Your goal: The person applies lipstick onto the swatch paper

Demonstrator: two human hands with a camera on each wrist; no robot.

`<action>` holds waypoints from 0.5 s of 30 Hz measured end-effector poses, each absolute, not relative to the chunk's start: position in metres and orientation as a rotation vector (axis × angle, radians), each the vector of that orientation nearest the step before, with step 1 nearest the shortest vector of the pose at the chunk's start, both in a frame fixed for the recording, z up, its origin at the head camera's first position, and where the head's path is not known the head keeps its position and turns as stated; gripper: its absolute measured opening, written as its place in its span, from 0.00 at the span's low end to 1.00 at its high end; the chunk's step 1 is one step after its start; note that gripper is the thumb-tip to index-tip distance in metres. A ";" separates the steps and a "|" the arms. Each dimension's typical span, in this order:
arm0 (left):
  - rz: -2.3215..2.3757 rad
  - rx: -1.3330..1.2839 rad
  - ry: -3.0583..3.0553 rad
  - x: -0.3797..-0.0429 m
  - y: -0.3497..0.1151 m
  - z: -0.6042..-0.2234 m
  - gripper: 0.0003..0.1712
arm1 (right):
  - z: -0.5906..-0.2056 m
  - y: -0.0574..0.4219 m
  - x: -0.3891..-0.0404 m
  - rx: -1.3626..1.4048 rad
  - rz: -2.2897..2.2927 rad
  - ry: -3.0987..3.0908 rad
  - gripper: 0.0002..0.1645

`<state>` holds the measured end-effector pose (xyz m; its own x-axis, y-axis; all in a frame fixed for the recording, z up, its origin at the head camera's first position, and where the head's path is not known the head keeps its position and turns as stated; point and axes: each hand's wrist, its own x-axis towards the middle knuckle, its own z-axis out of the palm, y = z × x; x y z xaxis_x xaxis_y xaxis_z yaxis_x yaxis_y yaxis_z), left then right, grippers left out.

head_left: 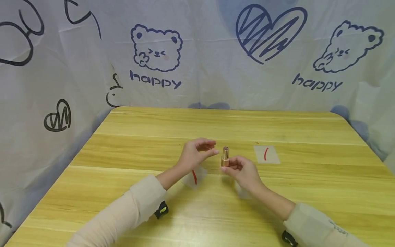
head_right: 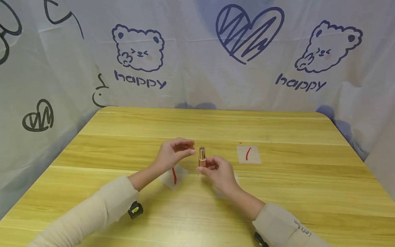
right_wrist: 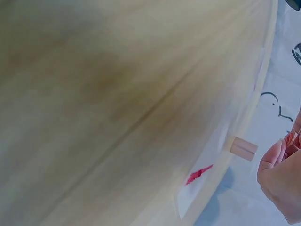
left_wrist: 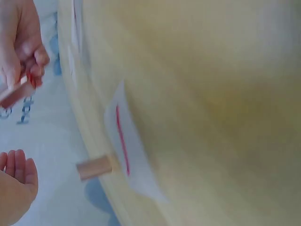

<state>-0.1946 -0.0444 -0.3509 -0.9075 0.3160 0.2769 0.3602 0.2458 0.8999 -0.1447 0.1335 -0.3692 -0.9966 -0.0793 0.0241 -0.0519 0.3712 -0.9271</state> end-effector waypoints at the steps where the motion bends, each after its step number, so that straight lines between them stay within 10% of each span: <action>1: -1.761 -0.656 -2.435 -0.198 -0.046 -0.350 0.17 | -0.368 0.134 -0.145 -0.126 -1.748 2.581 0.13; 15: -1.568 -0.501 -2.566 -0.231 -0.054 -0.366 0.25 | -0.364 0.140 -0.151 -0.106 -1.853 2.545 0.14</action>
